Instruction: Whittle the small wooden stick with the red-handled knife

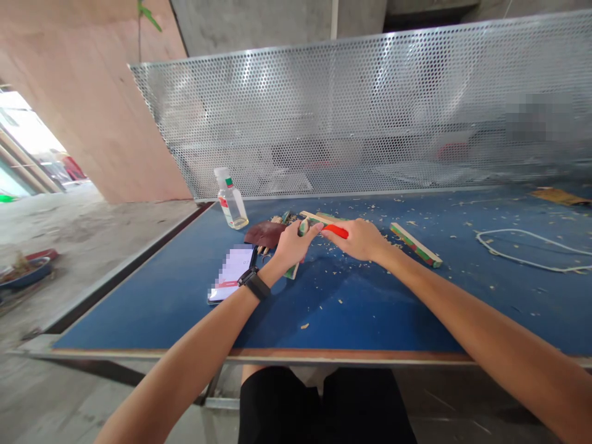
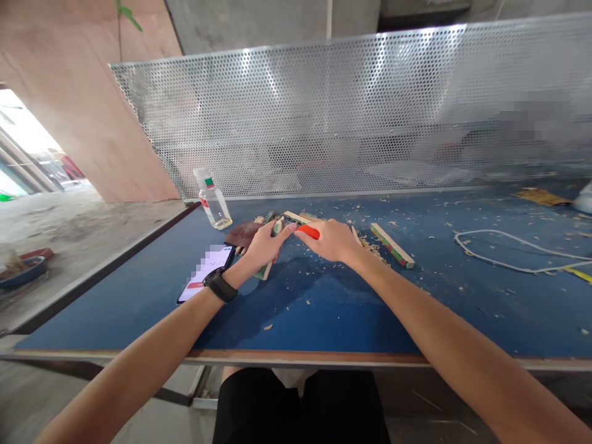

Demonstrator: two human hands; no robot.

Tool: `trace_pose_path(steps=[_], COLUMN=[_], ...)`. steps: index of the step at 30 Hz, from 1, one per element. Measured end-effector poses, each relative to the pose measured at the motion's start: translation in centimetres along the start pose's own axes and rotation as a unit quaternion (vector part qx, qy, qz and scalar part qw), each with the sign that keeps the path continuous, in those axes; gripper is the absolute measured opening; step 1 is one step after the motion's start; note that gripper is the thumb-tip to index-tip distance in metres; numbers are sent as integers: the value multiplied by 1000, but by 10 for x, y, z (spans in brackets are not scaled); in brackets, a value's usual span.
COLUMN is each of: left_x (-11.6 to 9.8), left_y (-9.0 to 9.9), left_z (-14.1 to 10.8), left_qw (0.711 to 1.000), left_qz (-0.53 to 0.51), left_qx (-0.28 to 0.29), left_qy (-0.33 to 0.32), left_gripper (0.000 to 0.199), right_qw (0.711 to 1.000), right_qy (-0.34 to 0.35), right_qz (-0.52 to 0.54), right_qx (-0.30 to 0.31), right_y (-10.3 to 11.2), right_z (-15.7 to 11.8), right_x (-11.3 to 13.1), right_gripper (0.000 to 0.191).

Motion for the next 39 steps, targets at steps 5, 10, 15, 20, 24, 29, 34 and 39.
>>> trace_pose_path(steps=[5, 10, 15, 20, 24, 29, 34, 39], left_x=[-5, -5, 2, 5, 2, -2, 1, -5], left_y=[-4, -4, -4, -9, -8, -8, -10, -8], left_z=[-4, -2, 0, -2, -3, -4, -3, -4], left_qw=[1000, 998, 1000, 998, 998, 996, 994, 992], left_qz=[8, 31, 15, -32, -57, -87, -101, -121], left_qx=[25, 47, 24, 53, 31, 6, 32, 17], left_qy=[-1, -11, 0, 9, 23, 32, 37, 29], left_gripper=[50, 58, 60, 50, 50, 50, 47, 45], right_qw=[995, 997, 999, 994, 997, 996, 996, 996], right_qy=[51, 42, 7, 63, 29, 20, 48, 17], right_qz=[59, 42, 49, 65, 61, 76, 64, 89], right_qx=[68, 48, 5, 67, 32, 27, 43, 23], right_y=[-2, 0, 3, -4, 0, 3, 1, 4], right_z=[-1, 0, 0, -2, 0, 1, -1, 0], right_x=[-2, -2, 1, 4, 2, 2, 3, 2], right_gripper=[62, 63, 60, 58, 64, 69, 67, 71])
Point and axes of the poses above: each hand's wrist, its own z-axis towards the middle knuckle, its own y-axis out of the back of the hand, x = y × z, the point moved 6 cm from there along z, towards the middle knuckle, and after that the axes turned 12 degrees about -y, right-handed, at the moved point
